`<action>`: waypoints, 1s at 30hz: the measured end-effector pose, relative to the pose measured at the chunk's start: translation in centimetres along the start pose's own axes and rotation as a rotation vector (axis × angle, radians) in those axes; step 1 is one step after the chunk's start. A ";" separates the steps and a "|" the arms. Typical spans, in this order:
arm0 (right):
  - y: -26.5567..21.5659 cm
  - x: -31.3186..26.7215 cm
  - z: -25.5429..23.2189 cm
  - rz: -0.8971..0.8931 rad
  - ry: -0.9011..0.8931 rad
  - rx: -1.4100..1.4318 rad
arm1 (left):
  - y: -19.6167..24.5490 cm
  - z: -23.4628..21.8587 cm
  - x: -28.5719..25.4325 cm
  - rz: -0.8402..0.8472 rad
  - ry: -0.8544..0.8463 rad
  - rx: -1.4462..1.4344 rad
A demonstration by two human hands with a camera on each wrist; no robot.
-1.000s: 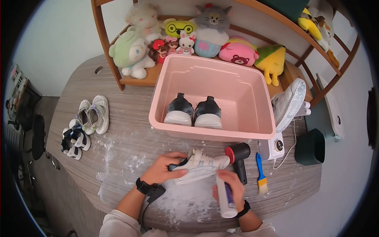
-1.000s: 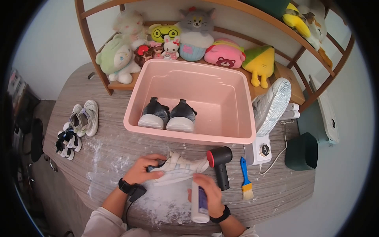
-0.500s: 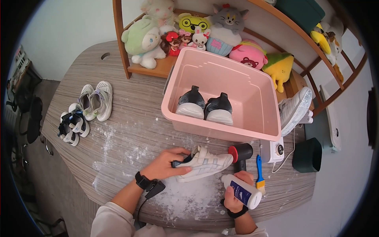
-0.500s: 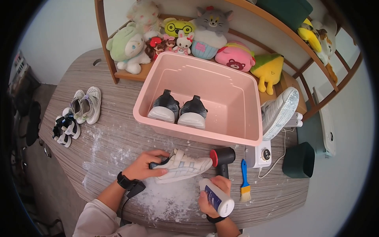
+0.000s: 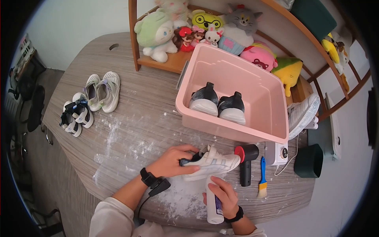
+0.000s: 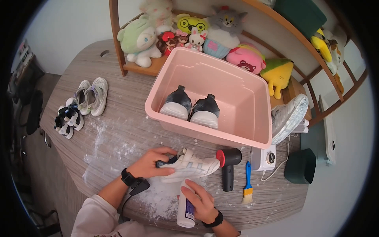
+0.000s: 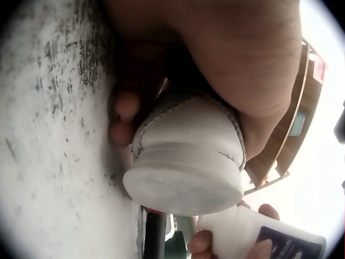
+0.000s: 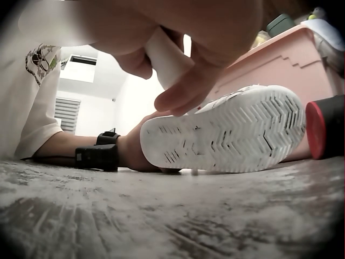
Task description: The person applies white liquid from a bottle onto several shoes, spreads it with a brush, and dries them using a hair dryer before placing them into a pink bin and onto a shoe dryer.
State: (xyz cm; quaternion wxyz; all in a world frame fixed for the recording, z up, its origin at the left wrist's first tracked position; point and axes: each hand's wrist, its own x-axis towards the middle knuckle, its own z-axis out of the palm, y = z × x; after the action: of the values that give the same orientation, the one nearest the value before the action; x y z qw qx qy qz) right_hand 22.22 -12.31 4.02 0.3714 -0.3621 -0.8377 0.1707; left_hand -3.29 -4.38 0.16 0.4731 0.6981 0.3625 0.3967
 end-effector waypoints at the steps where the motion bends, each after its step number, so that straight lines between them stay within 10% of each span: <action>1: 0.1 0.0 0.1 -0.015 0.009 -0.002 | -0.2 0.1 0.0 0.029 0.016 0.019; 30: 1.3 -0.6 -0.8 0.236 0.297 0.047 | 0.2 -0.2 0.0 0.025 0.043 0.022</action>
State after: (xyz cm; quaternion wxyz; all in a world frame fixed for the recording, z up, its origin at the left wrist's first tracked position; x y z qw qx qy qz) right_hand 23.66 -11.85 3.54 0.4768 -0.4705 -0.7210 0.1772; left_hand -3.41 -4.33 0.39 0.4525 0.6989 0.3684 0.4136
